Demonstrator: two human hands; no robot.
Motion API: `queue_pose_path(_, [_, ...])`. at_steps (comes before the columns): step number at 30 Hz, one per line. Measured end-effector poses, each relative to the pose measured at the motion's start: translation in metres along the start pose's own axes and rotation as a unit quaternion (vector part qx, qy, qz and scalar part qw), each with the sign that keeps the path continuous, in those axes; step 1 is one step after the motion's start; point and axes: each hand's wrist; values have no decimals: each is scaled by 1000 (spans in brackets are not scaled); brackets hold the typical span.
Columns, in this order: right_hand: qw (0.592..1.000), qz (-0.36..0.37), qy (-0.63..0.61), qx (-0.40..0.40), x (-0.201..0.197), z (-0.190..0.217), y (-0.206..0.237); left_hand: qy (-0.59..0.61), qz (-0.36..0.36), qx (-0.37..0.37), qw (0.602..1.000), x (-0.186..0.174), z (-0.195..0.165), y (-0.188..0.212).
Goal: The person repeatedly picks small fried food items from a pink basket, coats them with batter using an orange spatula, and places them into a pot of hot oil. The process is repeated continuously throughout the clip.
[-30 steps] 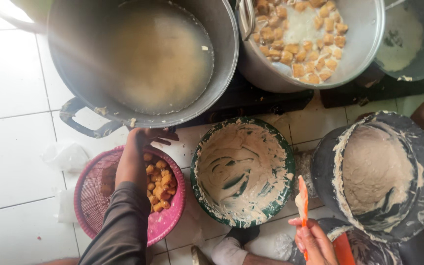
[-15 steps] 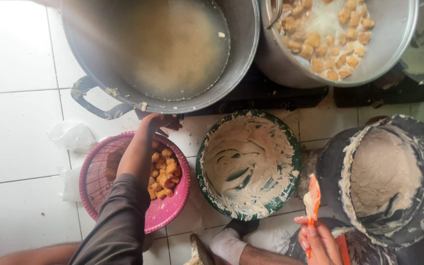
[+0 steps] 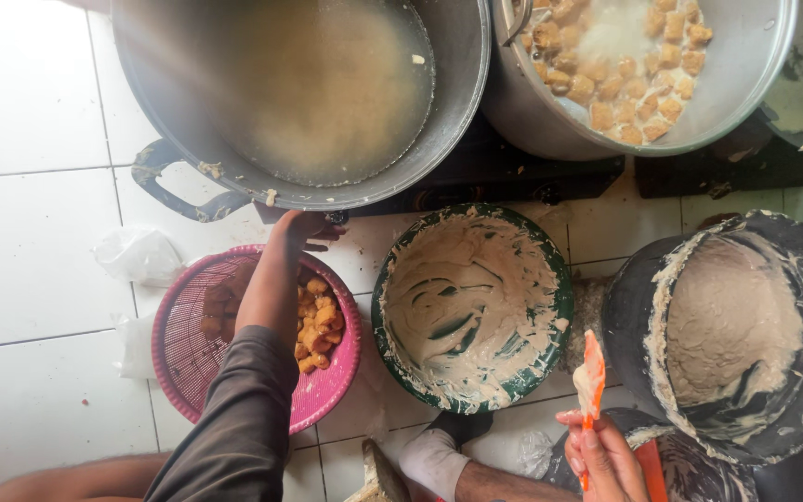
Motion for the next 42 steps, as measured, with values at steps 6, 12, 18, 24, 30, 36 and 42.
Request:
queue_pose_path(6, [999,33,-14,-19,-12,-12,-5,68,63,-14,996,16,17,-17])
queue_pose_path(12, [998,27,8,-53,-11,-18,2,271,-25,17,962,28,20,-14])
queue_pose_path(18, [999,16,-1,-39,-11,-22,2,130,-399,112,901,74,17,12])
queue_pose_path(24, [996,73,-11,-49,-20,-26,4,-163,-512,334,774,73,33,16])
queue_pose_path(30, [994,78,-44,-68,-20,-30,2,-77,-515,217,825,75,15,20])
queue_pose_path(36, [996,63,-15,-54,-27,-31,6,213,-391,59,894,79,4,6])
queue_pose_path(42, [997,69,-28,-36,-25,-30,4,531,-209,-44,820,67,5,-1])
Point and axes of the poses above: each hand's wrist, its own y-axis away from the middle knuckle, its own x-axis out of the palm, z = x × y, and after that the axes turned 14 degrees about -z, right-handed
